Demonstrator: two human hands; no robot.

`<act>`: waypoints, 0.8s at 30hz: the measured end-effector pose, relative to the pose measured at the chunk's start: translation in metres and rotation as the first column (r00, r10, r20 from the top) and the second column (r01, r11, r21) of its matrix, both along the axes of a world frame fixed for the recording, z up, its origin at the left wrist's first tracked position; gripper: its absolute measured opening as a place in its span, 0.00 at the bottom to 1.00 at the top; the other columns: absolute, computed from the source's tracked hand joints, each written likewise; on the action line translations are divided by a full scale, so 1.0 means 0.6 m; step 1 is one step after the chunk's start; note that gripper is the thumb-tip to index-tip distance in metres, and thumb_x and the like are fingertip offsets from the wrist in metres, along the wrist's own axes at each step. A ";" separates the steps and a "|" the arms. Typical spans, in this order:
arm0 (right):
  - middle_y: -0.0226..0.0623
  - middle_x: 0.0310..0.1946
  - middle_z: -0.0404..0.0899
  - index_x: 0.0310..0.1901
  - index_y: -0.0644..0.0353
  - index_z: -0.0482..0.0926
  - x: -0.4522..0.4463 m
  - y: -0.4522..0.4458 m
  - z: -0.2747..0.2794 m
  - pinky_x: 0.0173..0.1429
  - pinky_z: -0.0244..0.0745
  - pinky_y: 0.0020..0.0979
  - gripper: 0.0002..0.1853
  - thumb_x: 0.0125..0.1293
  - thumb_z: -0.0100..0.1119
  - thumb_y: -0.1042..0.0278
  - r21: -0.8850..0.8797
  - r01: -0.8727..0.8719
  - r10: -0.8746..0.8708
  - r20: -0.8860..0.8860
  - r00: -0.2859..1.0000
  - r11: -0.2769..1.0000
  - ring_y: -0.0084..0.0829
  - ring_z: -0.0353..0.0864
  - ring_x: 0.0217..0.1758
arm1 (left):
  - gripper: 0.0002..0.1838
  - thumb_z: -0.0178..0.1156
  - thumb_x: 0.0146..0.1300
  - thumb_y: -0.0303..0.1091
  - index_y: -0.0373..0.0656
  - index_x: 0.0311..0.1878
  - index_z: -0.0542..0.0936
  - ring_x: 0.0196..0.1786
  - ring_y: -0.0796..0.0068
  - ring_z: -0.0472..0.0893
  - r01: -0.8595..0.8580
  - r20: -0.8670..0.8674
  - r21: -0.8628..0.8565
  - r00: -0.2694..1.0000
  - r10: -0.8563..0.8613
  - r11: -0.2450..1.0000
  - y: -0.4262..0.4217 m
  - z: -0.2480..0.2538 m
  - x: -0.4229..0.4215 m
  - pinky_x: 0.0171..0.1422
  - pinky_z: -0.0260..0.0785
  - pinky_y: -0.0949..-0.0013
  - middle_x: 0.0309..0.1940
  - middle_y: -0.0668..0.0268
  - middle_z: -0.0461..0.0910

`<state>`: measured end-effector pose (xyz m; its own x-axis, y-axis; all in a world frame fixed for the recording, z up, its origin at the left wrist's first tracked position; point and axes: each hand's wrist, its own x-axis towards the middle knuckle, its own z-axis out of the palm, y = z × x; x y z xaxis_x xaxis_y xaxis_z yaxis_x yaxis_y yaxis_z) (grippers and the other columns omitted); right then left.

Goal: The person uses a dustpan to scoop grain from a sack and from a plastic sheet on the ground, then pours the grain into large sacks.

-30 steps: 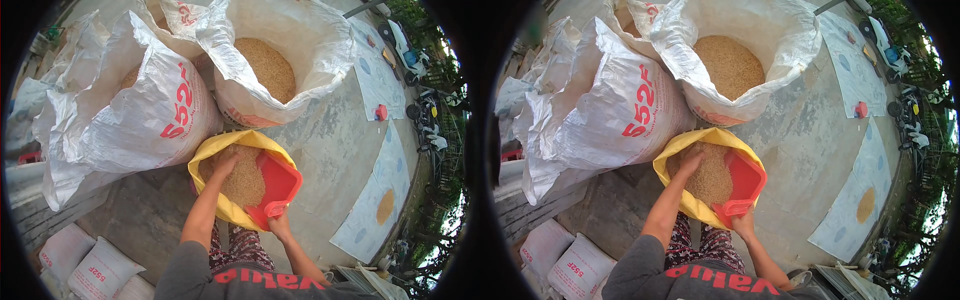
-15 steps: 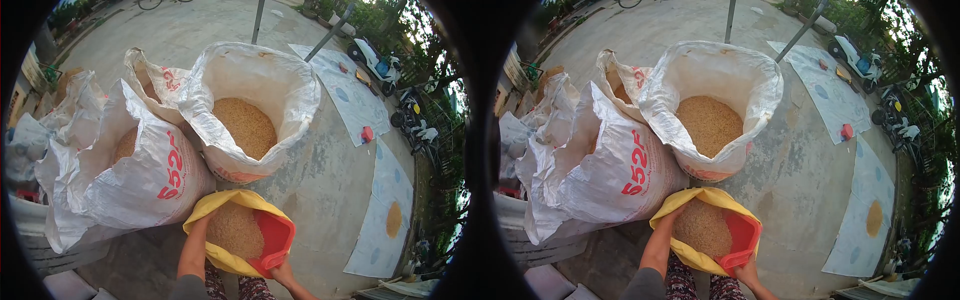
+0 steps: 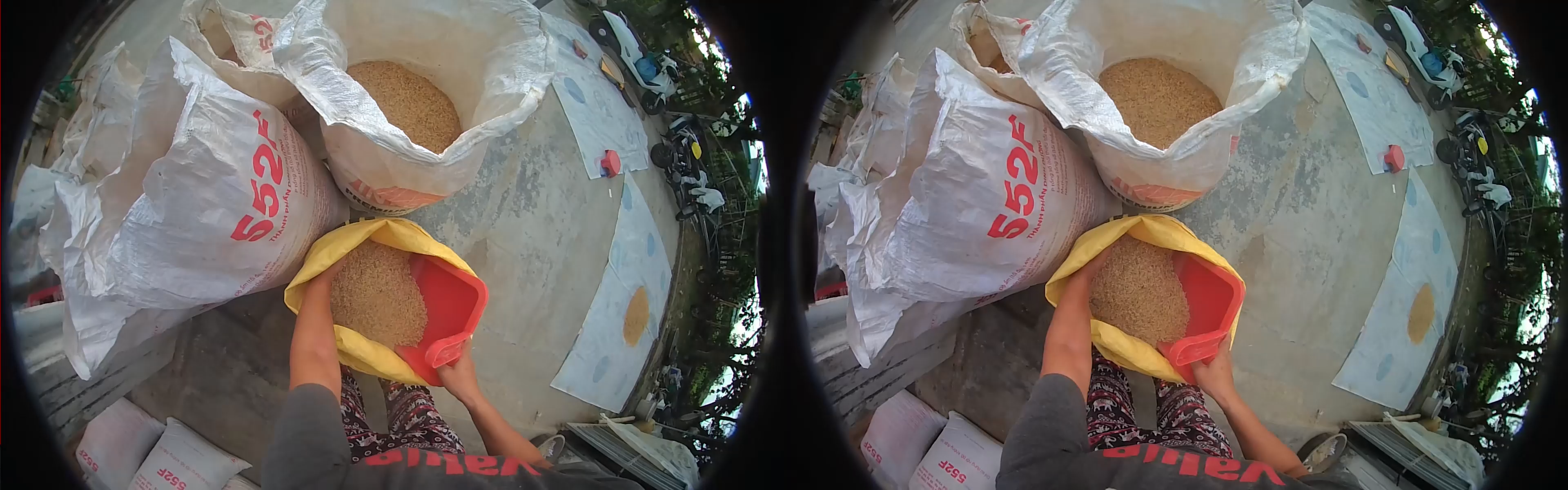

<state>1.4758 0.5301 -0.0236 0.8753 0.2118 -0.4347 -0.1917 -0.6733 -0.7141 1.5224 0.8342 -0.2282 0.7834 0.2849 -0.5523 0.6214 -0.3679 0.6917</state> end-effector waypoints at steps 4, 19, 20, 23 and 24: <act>0.54 0.48 0.67 0.54 0.69 0.53 0.012 0.011 0.014 0.55 0.63 0.39 0.32 0.48 0.56 0.71 0.080 0.069 -0.055 -0.168 0.984 0.994 0.49 0.67 0.52 | 0.36 0.52 0.52 0.60 0.52 0.62 0.61 0.64 0.65 0.56 0.035 -0.080 0.022 0.996 -0.033 0.999 -0.006 0.073 -0.012 0.65 0.50 0.66 0.62 0.62 0.59; 0.40 0.33 0.68 0.42 0.64 0.63 -0.014 0.013 -0.002 0.41 0.65 0.31 0.17 0.47 0.50 0.79 0.111 0.057 -0.068 0.103 0.992 0.992 0.34 0.68 0.36 | 0.38 0.45 0.55 0.60 0.40 0.61 0.59 0.64 0.59 0.56 -0.184 0.040 0.003 0.982 0.183 0.983 -0.076 0.082 0.016 0.66 0.46 0.61 0.62 0.55 0.56; 0.35 0.19 0.70 0.28 0.65 0.71 -0.016 0.016 -0.003 0.29 0.65 0.30 0.01 0.52 0.51 0.78 0.199 0.034 -0.100 0.331 0.938 0.979 0.30 0.68 0.21 | 0.37 0.47 0.54 0.60 0.40 0.59 0.62 0.62 0.61 0.60 -0.211 0.163 -0.087 0.961 0.223 0.974 -0.059 0.079 0.027 0.64 0.50 0.62 0.60 0.55 0.60; 0.35 0.20 0.70 0.28 0.64 0.71 -0.014 0.015 -0.004 0.31 0.65 0.30 0.02 0.52 0.50 0.78 0.151 0.030 -0.076 0.308 0.948 0.988 0.30 0.68 0.23 | 0.37 0.48 0.54 0.60 0.40 0.59 0.62 0.62 0.61 0.60 -0.183 0.157 -0.125 0.967 0.202 0.975 -0.082 0.043 0.033 0.64 0.50 0.62 0.60 0.55 0.60; 0.36 0.21 0.70 0.29 0.64 0.71 -0.013 0.014 -0.005 0.32 0.65 0.30 0.02 0.52 0.50 0.77 0.131 0.028 -0.066 0.293 0.954 0.991 0.30 0.68 0.24 | 0.37 0.48 0.54 0.60 0.40 0.59 0.63 0.62 0.61 0.60 -0.171 0.153 -0.139 0.970 0.191 0.976 -0.092 0.033 0.032 0.64 0.50 0.62 0.60 0.55 0.61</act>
